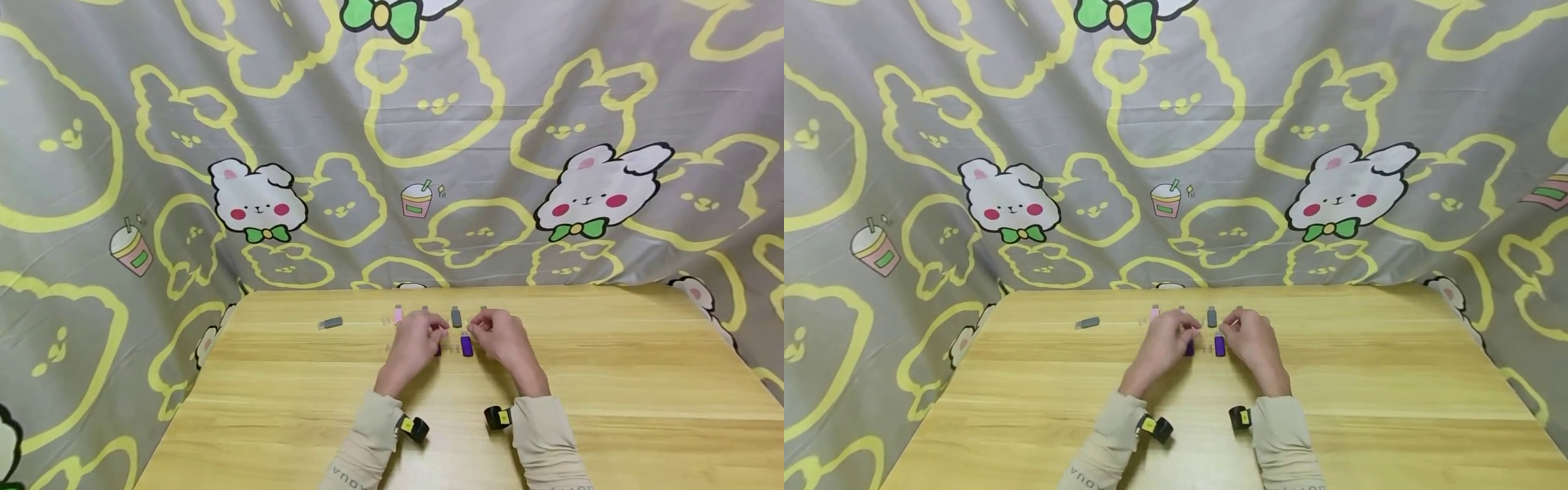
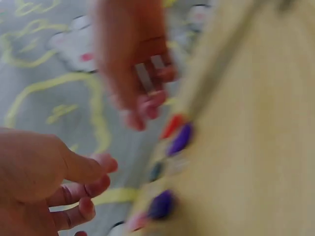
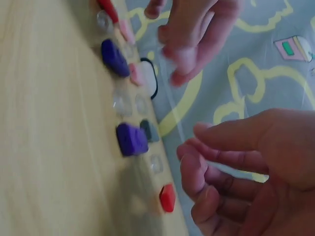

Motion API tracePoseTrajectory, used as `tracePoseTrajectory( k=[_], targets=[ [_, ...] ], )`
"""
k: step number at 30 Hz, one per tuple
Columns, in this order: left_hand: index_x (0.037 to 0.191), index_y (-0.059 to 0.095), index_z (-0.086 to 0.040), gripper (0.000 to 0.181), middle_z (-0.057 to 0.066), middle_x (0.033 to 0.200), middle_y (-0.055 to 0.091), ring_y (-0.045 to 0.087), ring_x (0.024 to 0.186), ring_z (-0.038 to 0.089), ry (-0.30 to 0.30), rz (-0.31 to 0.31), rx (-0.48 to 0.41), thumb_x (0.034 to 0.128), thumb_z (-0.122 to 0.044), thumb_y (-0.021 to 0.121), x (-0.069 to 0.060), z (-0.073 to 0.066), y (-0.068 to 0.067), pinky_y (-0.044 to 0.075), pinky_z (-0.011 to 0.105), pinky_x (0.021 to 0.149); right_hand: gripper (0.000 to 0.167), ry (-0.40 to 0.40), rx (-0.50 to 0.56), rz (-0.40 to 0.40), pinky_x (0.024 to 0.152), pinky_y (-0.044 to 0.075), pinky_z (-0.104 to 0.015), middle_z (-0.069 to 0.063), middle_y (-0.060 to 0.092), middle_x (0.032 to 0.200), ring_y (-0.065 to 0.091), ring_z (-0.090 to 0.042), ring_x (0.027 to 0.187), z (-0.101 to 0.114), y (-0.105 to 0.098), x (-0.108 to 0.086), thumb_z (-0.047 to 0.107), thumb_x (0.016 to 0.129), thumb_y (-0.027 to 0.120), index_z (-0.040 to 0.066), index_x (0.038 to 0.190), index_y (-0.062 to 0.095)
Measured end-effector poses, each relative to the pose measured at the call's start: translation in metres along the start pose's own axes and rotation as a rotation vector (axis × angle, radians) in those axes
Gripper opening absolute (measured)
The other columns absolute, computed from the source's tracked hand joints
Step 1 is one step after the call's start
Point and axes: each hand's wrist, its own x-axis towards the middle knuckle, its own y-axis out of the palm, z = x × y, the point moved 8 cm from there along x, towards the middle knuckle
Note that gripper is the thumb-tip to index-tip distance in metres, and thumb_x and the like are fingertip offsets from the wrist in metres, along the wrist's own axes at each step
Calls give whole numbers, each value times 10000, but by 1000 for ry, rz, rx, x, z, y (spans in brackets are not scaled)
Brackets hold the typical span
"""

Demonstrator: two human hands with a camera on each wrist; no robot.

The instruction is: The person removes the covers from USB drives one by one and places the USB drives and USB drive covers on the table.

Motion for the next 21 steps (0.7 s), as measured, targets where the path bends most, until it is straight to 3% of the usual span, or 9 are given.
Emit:
tracePoseTrajectory(
  k=[3, 8, 11, 14, 17, 21],
  targets=[
    [1079, 770, -49, 134, 48, 941, 723, 605, 815, 135, -46, -91, -192, 986, -106, 693, -2, 15, -40, 512, 239, 675, 92, -95, 21, -17, 645, 539, -341, -50, 701, 846, 652, -190, 734, 18, 5, 1, 121, 975, 700, 33, 980, 729],
    [1147, 737, -19, 205, 162, 978, 724, 626, 859, 225, -113, -373, -401, 1025, -156, 646, -15, 49, -121, 472, 221, 641, 77, -280, 63, -61, 718, 558, -343, -13, 698, 867, 672, -190, 800, 56, 19, 0, 70, 963, 710, 39, 1028, 740],
    [1169, 722, -2, 240, 193, 966, 716, 619, 843, 226, -164, -518, -470, 1043, -181, 623, -30, 71, -160, 468, 212, 666, 103, -381, 117, -67, 704, 565, -309, -12, 701, 885, 666, -166, 800, 80, 33, -2, 43, 942, 735, 47, 1045, 742],
    [1194, 708, 1, 285, 227, 973, 709, 589, 810, 189, -211, -599, -494, 1069, -220, 579, -45, 92, -184, 449, 204, 687, 126, -473, 144, -41, 699, 575, -304, -18, 703, 925, 666, -162, 833, 105, 53, -1, 43, 929, 754, 61, 1053, 740],
    [1213, 692, 25, 317, 282, 990, 697, 578, 805, 212, -236, -639, -491, 1090, -220, 531, -57, 107, -199, 422, 193, 675, 165, -537, 109, 17, 748, 576, -343, -36, 700, 1011, 666, -197, 910, 127, 79, 5, 61, 928, 757, 65, 1092, 735],
    [1207, 669, 88, 311, 345, 1001, 671, 571, 827, 330, -244, -653, -477, 1101, -137, 483, -70, 106, -215, 406, 188, 643, 204, -597, -23, 104, 869, 550, -388, -39, 661, 1152, 636, -236, 1053, 148, 117, 17, 93, 952, 734, 92, 1156, 720]
  ],
)
